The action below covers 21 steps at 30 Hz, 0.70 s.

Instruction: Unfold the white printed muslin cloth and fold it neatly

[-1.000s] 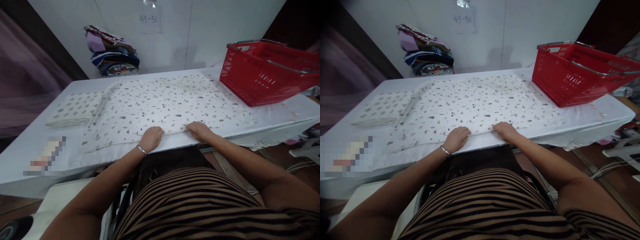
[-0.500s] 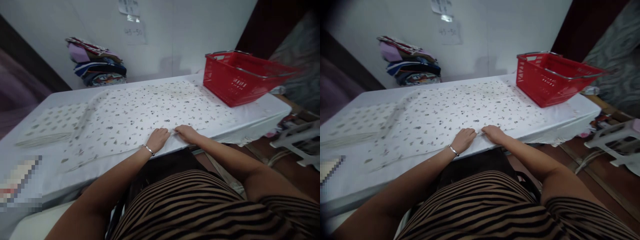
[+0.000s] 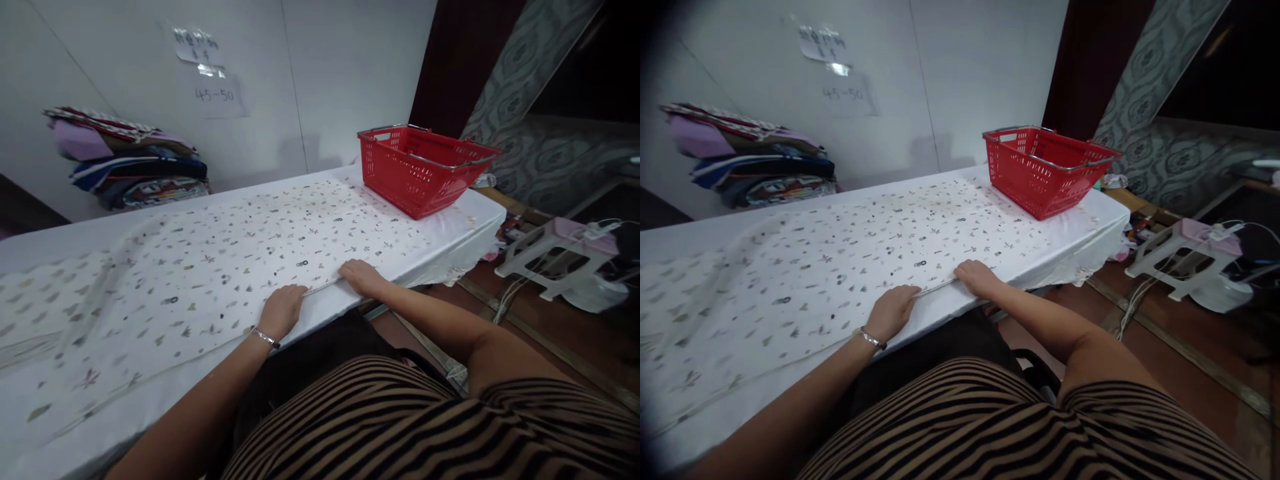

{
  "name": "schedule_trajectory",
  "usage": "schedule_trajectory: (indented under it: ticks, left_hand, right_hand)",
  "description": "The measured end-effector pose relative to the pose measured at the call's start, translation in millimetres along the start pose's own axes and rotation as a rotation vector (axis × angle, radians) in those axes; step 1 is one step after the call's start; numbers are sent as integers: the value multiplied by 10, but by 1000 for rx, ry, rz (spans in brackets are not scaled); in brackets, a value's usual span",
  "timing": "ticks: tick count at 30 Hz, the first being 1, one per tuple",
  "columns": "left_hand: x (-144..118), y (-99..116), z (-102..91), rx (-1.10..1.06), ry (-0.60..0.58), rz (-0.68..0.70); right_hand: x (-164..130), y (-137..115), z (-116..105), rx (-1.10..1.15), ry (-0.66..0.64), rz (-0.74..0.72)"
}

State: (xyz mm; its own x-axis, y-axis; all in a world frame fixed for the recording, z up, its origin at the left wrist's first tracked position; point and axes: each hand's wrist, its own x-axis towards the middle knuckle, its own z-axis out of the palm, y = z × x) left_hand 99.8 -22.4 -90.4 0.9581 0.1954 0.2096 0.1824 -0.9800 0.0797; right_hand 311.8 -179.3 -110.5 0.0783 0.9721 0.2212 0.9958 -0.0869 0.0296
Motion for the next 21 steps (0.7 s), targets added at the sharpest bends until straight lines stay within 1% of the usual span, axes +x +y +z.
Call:
schedule_trajectory:
  ticks: [3,7,12,16,18,21]
  left_hand:
    - [-7,10,-17,9,-5,12]
    - [-12,28,-38,55,-39,46]
    - [-11,23,-13,99,-97,129]
    - [-22,9,2,82,-92,147]
    - [-27,9,0,69,-90,149]
    - [-28,16,-6,45,-99,139]
  right_hand:
    - [-75,130,-27,-21,3,28]
    - [-171,265,-89,-67,-36,76]
    - [-226,313,-120,-81,-67,61]
    - [-261,367,-118,-68,-56,112]
    - [-303,452,-114,-83,-56,150]
    - [-393,648,-108,-114,-61,220]
